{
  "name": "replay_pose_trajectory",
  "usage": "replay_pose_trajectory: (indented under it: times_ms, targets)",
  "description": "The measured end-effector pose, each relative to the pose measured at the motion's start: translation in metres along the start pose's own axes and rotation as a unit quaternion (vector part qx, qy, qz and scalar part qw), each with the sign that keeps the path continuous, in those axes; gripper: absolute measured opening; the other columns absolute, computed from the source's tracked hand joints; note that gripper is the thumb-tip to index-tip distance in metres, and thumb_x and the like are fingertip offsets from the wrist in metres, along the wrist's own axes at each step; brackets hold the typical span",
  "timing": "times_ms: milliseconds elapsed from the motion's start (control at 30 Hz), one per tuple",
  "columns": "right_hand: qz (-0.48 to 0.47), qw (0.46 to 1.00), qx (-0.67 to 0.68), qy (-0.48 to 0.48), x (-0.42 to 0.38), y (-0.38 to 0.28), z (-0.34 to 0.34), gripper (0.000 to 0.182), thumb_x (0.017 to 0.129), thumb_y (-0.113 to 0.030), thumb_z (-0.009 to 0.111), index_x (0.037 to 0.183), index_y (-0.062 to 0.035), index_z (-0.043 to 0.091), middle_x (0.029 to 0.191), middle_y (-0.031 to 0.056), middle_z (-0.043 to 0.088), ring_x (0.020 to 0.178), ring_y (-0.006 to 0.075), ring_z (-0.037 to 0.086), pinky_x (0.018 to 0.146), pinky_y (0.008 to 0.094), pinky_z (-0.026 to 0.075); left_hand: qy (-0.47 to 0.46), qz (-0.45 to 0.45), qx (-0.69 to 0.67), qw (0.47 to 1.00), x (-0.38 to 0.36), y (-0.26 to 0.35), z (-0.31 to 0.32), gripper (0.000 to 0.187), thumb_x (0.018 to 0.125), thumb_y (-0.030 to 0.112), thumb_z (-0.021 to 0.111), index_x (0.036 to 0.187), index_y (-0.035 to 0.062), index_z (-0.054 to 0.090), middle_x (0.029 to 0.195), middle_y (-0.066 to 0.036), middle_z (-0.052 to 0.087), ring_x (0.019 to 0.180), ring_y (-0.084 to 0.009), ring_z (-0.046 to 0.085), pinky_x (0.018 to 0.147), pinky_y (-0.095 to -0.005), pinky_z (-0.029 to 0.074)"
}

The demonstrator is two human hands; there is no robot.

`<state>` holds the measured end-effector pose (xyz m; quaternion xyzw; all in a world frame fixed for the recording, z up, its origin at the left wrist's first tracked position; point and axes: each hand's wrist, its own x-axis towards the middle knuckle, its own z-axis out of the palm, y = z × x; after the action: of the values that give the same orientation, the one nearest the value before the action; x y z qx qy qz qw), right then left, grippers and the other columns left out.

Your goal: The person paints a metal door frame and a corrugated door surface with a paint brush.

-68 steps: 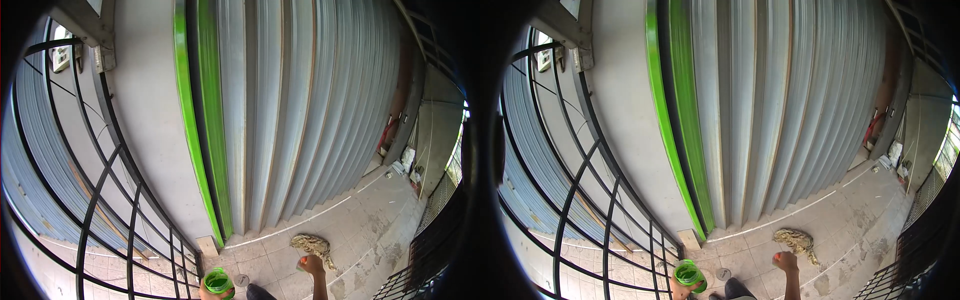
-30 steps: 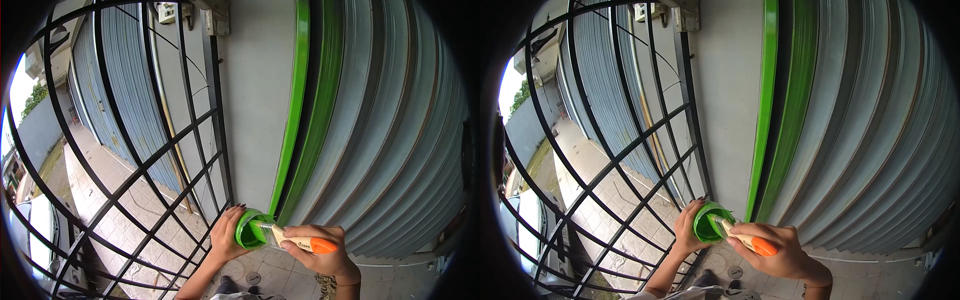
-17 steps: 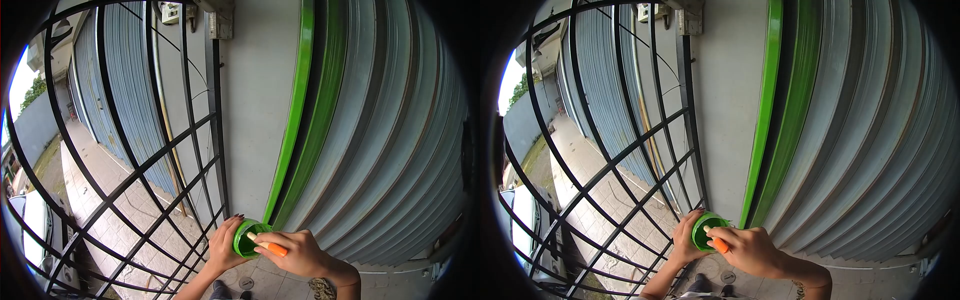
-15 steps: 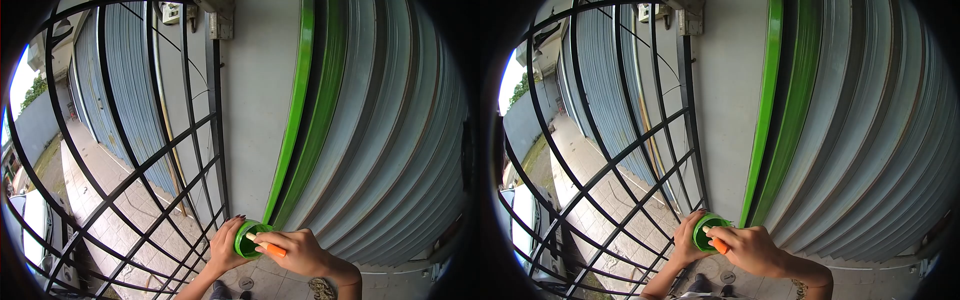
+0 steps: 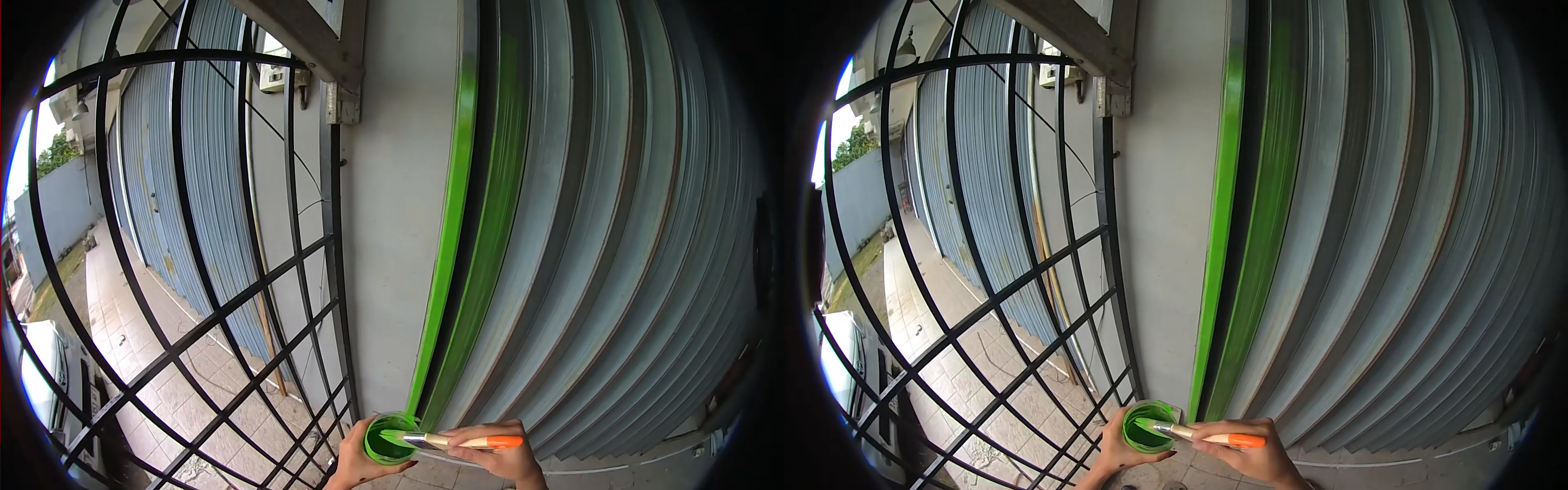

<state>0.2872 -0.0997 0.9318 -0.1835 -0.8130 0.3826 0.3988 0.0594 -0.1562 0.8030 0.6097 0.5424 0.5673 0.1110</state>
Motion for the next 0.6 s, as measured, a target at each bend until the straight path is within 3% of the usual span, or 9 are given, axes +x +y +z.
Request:
replay_pose_trajectory:
  times_ms: [67, 133, 200, 267, 333, 367, 400, 467, 600]
  targets:
    - [0.105, 0.979, 0.147, 0.098, -0.026, 0.022, -0.002, 0.018, 0.079, 0.003, 0.076, 0.096, 0.0029, 0.070, 0.096, 0.0128, 0.074, 0.081, 0.0218, 0.073, 0.066, 0.0265, 0.060, -0.007, -0.052, -0.024, 0.998, -0.007, 0.004, 0.008, 0.086, 0.052, 0.039, 0.096, 0.116, -0.0035, 0.057, 0.102, -0.012, 0.070, 0.095, -0.0197, 0.069, 0.088, -0.0325, 0.054]
    - [0.084, 0.941, 0.199, 0.259, -0.054, 0.050, -0.003, 0.013, 0.085, 0.000, 0.071, 0.097, 0.0052, 0.069, 0.096, 0.0130, 0.074, 0.081, 0.0221, 0.072, 0.064, 0.0269, 0.061, -0.017, -0.070, -0.026, 0.997, -0.014, 0.006, 0.014, 0.084, 0.052, 0.037, 0.096, 0.115, -0.0039, 0.057, 0.102, -0.013, 0.070, 0.096, -0.0195, 0.069, 0.089, -0.0326, 0.053]
    - [0.178, 0.812, 0.314, 0.459, -0.076, 0.051, -0.009, 0.012, 0.092, -0.013, 0.062, 0.100, -0.0068, 0.069, 0.088, 0.0090, 0.071, 0.074, 0.0208, 0.069, 0.058, 0.0327, 0.053, -0.015, -0.106, -0.164, 0.981, -0.026, 0.000, 0.018, 0.081, 0.056, 0.027, 0.095, 0.122, -0.0009, 0.058, 0.108, -0.012, 0.070, 0.098, -0.0196, 0.068, 0.091, -0.0359, 0.054]
    - [0.072, 0.751, 0.354, 0.553, -0.083, 0.041, -0.017, 0.015, 0.092, -0.003, 0.062, 0.106, -0.0046, 0.067, 0.091, 0.0049, 0.069, 0.075, 0.0182, 0.067, 0.058, 0.0266, 0.052, -0.029, -0.119, -0.201, 0.972, -0.034, -0.015, 0.022, 0.076, 0.058, 0.023, 0.093, 0.122, -0.0014, 0.059, 0.111, -0.012, 0.069, 0.100, -0.0198, 0.067, 0.092, -0.0360, 0.053]
    - [0.110, 0.662, 0.403, 0.623, -0.102, 0.048, -0.027, 0.015, 0.093, -0.006, 0.062, 0.107, -0.0021, 0.066, 0.093, 0.0057, 0.069, 0.081, 0.0177, 0.067, 0.060, 0.0228, 0.052, -0.033, -0.131, -0.189, 0.973, -0.049, -0.044, 0.026, 0.075, 0.058, 0.020, 0.092, 0.122, -0.0015, 0.059, 0.111, -0.013, 0.069, 0.101, -0.0209, 0.067, 0.092, -0.0361, 0.053]
    - [0.117, 0.624, 0.485, 0.601, -0.119, 0.063, -0.037, 0.015, 0.093, -0.007, 0.061, 0.107, -0.0019, 0.066, 0.098, 0.0069, 0.070, 0.087, 0.0161, 0.067, 0.059, 0.0220, 0.052, -0.025, -0.150, -0.220, 0.963, -0.044, -0.025, 0.020, 0.076, 0.058, 0.018, 0.092, 0.122, -0.0016, 0.058, 0.112, -0.013, 0.069, 0.103, -0.0222, 0.066, 0.093, -0.0363, 0.053]
    - [0.112, 0.674, 0.410, 0.604, -0.128, 0.066, -0.035, 0.016, 0.095, -0.009, 0.060, 0.109, -0.0019, 0.066, 0.101, 0.0090, 0.070, 0.088, 0.0155, 0.066, 0.058, 0.0216, 0.053, -0.040, -0.147, -0.206, 0.967, -0.039, -0.016, 0.013, 0.078, 0.056, 0.019, 0.093, 0.123, -0.0009, 0.058, 0.111, -0.012, 0.069, 0.102, -0.0233, 0.067, 0.092, -0.0370, 0.053]
    - [0.153, 0.668, 0.368, 0.628, -0.153, 0.089, -0.042, 0.020, 0.098, -0.015, 0.058, 0.112, -0.0034, 0.066, 0.098, 0.0104, 0.071, 0.075, 0.0140, 0.067, 0.049, 0.0209, 0.051, -0.046, -0.151, -0.190, 0.969, -0.031, -0.012, 0.008, 0.078, 0.056, 0.019, 0.093, 0.123, -0.0009, 0.058, 0.111, -0.012, 0.069, 0.101, -0.0235, 0.067, 0.092, -0.0370, 0.053]
    - [0.078, 0.602, 0.501, 0.616, -0.202, 0.122, -0.052, 0.025, 0.101, -0.021, 0.054, 0.115, -0.0055, 0.066, 0.096, 0.0120, 0.073, 0.050, 0.0108, 0.058, 0.037, 0.0204, 0.045, -0.050, -0.151, -0.170, 0.972, -0.017, -0.008, 0.005, 0.078, 0.056, 0.020, 0.093, 0.123, -0.0008, 0.058, 0.110, -0.012, 0.069, 0.101, -0.0238, 0.067, 0.092, -0.0371, 0.054]
